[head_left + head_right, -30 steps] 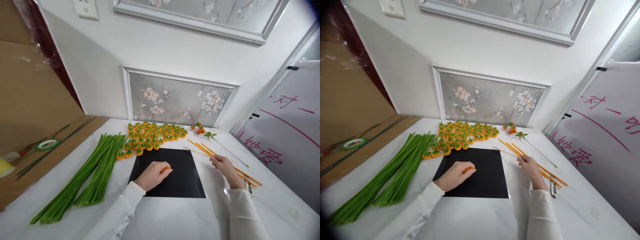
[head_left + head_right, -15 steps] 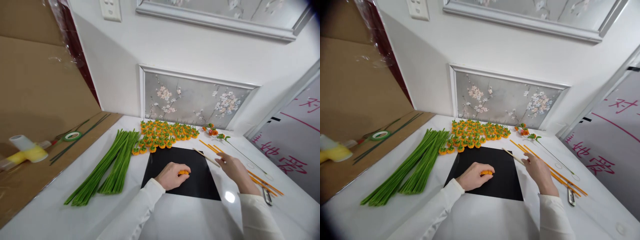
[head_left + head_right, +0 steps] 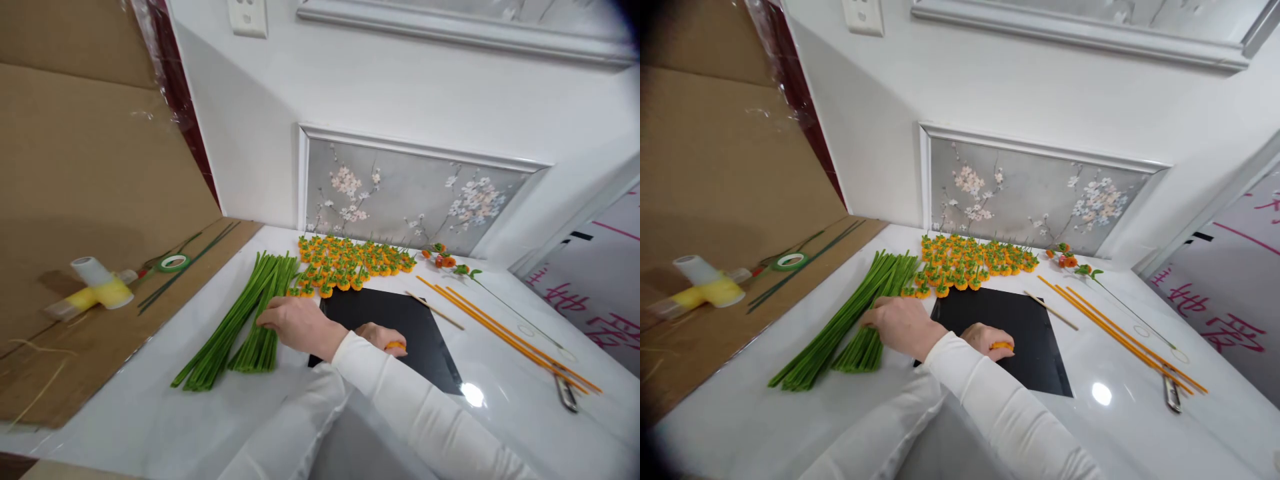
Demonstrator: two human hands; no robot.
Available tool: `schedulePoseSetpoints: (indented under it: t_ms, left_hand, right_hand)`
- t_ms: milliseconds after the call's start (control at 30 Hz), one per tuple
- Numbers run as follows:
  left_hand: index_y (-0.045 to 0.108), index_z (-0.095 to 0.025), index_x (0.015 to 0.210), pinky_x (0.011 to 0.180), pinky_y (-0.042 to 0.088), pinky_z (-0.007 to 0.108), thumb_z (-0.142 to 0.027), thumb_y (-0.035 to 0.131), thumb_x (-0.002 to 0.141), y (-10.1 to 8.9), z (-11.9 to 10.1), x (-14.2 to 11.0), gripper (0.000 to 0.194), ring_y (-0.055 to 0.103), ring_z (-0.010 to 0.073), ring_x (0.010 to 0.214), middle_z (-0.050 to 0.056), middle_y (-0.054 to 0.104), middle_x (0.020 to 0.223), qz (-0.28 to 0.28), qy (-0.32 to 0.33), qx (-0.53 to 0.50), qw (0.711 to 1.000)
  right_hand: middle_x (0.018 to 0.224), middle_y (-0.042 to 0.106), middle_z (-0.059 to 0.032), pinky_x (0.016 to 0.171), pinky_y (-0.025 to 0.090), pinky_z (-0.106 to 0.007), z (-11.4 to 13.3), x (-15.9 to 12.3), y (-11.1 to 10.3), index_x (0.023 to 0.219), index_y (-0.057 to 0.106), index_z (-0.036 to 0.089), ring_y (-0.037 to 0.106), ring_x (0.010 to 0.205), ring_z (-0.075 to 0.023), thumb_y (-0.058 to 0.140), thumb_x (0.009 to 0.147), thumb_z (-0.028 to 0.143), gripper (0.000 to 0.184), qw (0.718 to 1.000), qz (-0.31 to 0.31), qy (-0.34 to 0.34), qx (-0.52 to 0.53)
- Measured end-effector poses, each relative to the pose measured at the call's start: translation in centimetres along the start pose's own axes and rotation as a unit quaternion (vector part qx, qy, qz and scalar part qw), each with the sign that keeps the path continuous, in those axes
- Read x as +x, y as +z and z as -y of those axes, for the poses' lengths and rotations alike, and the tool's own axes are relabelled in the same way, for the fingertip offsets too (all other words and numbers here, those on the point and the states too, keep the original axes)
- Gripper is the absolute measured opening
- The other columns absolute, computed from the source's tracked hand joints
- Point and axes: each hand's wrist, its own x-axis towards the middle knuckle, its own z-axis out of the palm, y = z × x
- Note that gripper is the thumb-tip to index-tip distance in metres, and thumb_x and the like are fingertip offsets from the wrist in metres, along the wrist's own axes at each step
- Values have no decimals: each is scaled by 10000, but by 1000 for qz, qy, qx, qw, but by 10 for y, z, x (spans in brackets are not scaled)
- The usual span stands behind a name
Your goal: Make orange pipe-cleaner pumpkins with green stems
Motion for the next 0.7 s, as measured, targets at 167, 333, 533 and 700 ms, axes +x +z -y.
schedulePoseSetpoints:
  t_ms: [167, 333, 533, 700]
  left_hand:
    - [716, -268, 896, 664, 413, 188, -357, 592, 796, -1, -1, -2, 183, 618, 131, 783, -33, 710, 833, 9, -7, 11, 1000]
    - [712, -270, 911, 695, 436, 184, -318, 602, 811, -2, -2, -3, 156, 620, 129, 805, -34, 699, 818, 14, -12, 13, 1000]
    - [610, -208, 1066, 818, 508, 341, -323, 513, 903, -5, -5, -3, 222, 590, 192, 961, 63, 593, 1148, 34, -19, 12, 999]
    - [598, -217, 1095, 839, 504, 355, -312, 511, 905, -6, -9, -4, 230, 578, 203, 1000, 64, 568, 1192, 35, -17, -1, 999]
  right_hand:
    - [967, 623, -7, 537, 410, -236, 0, 15, 15, 1016, 627, 249, 599, 834, -154, 493, 898, 124, 218, 995, 28, -55, -84]
    - [985, 589, -35, 582, 456, -268, 3, 17, 14, 995, 603, 233, 585, 854, -168, 434, 950, 194, 179, 978, 37, -135, -155]
    - [939, 591, -31, 509, 442, -259, 1, 15, 17, 1063, 511, 201, 583, 779, -150, 369, 971, 168, 172, 971, 16, -154, -181]
    - [935, 601, -37, 562, 457, -286, 0, 18, 23, 927, 548, 179, 570, 811, -168, 344, 973, 156, 210, 963, 3, -179, -204]
